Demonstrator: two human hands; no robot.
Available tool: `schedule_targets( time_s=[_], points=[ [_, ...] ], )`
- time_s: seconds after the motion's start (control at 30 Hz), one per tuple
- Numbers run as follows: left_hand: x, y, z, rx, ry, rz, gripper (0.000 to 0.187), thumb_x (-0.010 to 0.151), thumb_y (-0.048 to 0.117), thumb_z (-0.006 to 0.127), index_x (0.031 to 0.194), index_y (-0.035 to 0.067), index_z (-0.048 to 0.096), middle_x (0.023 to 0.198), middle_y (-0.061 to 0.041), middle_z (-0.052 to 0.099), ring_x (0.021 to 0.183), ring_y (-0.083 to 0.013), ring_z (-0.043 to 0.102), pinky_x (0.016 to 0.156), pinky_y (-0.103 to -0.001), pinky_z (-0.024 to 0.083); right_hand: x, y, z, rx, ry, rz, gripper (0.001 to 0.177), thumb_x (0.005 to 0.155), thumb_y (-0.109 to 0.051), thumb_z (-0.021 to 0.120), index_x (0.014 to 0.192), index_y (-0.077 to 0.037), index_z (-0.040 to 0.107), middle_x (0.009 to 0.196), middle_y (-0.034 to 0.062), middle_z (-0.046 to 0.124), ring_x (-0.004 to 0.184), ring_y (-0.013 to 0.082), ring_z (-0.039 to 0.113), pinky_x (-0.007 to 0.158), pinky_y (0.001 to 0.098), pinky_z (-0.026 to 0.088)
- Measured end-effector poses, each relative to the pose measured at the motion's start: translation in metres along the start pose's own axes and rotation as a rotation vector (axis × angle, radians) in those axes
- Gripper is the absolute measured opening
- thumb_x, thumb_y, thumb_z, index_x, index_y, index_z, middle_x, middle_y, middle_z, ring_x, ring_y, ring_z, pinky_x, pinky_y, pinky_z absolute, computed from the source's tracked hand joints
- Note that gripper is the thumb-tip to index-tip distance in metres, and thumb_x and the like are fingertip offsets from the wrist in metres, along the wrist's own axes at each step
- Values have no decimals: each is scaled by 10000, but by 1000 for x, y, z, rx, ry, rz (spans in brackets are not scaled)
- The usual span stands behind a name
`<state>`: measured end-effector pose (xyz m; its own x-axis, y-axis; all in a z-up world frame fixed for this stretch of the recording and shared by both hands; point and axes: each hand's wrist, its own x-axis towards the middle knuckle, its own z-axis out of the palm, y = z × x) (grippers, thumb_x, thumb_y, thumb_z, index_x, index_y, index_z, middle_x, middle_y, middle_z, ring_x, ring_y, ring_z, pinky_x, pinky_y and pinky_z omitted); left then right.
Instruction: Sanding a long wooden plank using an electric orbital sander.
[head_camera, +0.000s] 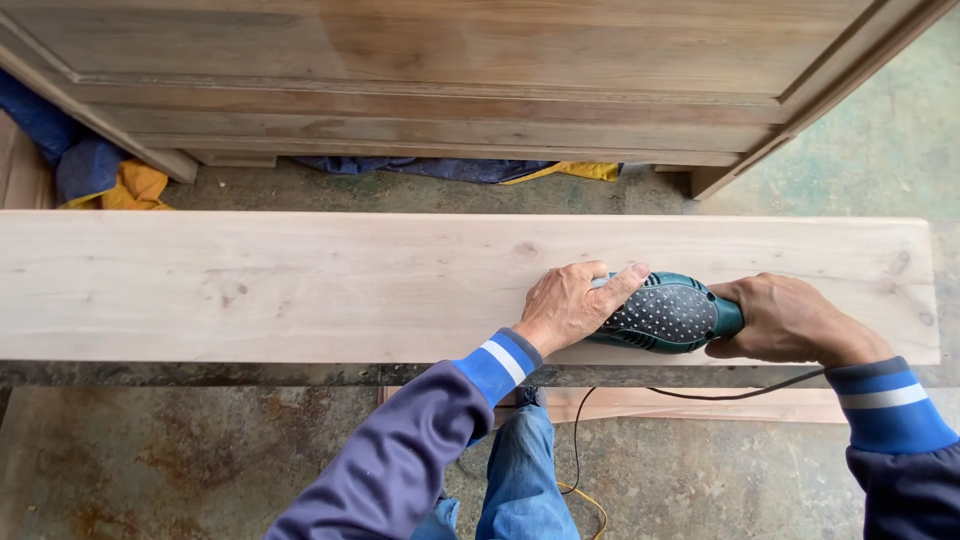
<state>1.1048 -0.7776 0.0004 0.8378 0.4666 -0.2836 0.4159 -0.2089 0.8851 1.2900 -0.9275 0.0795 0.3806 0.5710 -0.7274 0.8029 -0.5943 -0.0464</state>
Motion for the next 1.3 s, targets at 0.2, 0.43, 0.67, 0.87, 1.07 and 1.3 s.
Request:
schedule_targets(
  time_s=[0.2, 0.43, 0.67, 0.87, 1.07, 1.3],
  points=[
    [-29, -33, -50, -10, 86, -31, 733, 859, 784, 489, 704, 91, 672, 612, -93, 650, 661, -263, 691, 666, -418, 542, 10, -64, -9, -86, -7, -76, 353, 729, -385, 890, 1014, -229, 755, 856, 49, 805, 838, 244, 769, 842, 406, 598],
    [-61, -75, -110, -33, 182, -19, 708, 896, 752, 446, 862, 110, 744, 667, -55, 670, 663, -218, 685, 660, -389, 547, 32, -135, -13, -150, 35, -211, 360, 713, -369, 861, 1022, -215, 758, 877, 47, 799, 823, 227, 756, 832, 392, 596],
    [-92, -126, -153, -47, 236, -42, 680, 962, 658, 441, 1056, 81, 787, 834, -74, 725, 760, -213, 693, 715, -387, 555, 43, -198, -9, -120, 25, -341, 396, 727, -327, 853, 1097, -224, 756, 925, 17, 787, 812, 207, 752, 826, 376, 607],
    [-120, -116, -165, -183, 400, -14, 599, 993, 567, 548, 1106, 13, 745, 870, -18, 680, 856, -122, 637, 793, -334, 528, 26, -223, -12, -104, 63, -441, 321, 707, -292, 826, 996, -164, 772, 851, 88, 775, 792, 252, 720, 786, 397, 582],
    [-110, -112, -126, -170, 336, -94, 582, 1017, 545, 526, 745, 51, 669, 583, 37, 419, 575, -120, 432, 564, -343, 411, 16, -186, -2, -117, 31, -406, 291, 713, -279, 787, 986, -179, 764, 831, 67, 782, 762, 256, 742, 765, 391, 599],
    [-80, -70, -64, -163, 243, 49, 556, 1011, 547, 467, 679, 138, 646, 536, 57, 470, 509, -106, 474, 501, -336, 403, -6, -116, 6, -78, 43, -295, 422, 669, -303, 845, 1070, -224, 740, 899, 68, 787, 827, 279, 748, 800, 426, 583]
  ],
)
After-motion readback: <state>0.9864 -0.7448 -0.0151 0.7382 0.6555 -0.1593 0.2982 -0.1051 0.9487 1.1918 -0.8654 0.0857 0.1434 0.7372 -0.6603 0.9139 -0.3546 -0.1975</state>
